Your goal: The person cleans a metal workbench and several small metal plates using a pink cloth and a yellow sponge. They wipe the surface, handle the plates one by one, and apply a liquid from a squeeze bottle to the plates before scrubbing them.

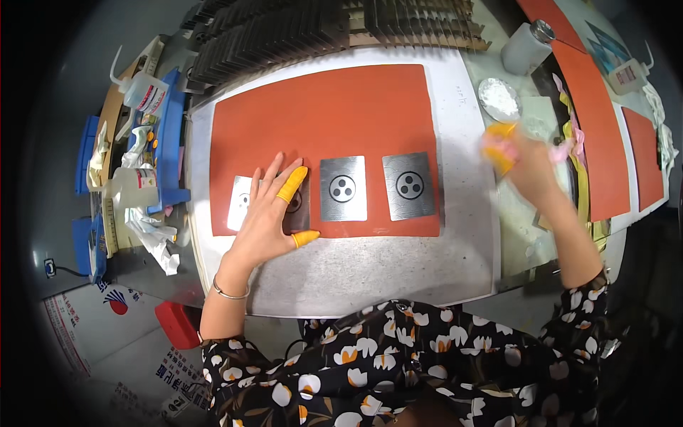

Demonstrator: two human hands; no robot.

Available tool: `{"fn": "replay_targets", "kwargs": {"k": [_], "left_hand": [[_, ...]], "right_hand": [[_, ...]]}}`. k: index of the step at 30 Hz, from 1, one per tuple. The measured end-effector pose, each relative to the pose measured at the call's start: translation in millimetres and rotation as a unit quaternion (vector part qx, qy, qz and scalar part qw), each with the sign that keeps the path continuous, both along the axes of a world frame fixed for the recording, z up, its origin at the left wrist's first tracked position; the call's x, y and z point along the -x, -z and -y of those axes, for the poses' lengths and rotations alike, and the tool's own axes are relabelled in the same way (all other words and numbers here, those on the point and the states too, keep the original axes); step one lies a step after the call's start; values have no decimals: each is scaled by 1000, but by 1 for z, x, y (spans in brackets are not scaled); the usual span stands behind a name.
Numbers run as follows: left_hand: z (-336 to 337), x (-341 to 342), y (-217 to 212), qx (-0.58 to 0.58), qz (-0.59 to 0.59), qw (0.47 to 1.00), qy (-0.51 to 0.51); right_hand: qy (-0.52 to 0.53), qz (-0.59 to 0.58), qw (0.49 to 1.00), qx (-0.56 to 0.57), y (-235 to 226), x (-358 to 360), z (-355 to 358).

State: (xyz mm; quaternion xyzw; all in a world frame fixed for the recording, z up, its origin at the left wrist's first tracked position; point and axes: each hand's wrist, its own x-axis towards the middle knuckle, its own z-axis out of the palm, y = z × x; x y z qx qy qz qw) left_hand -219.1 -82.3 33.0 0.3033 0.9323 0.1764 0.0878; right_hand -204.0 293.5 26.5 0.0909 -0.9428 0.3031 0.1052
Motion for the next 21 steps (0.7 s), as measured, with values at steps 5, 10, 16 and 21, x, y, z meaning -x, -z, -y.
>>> {"fn": "replay_targets", "kwargs": {"k": [5,10,16,21], "left_hand": [[14,11,-3,28,-40,999,15],[22,10,3,13,-56,998,12],[36,5,-1,-46,-28,998,-14],[86,11,-3,17,-20,1000,5]], "right_hand": [[-196,12,980,23,4,-13,98],[-180,6,983,-42,25,8,138],[-208,17,972,-106,34,-22,153],[-159,-17,978,-133,24,17,149]]}}
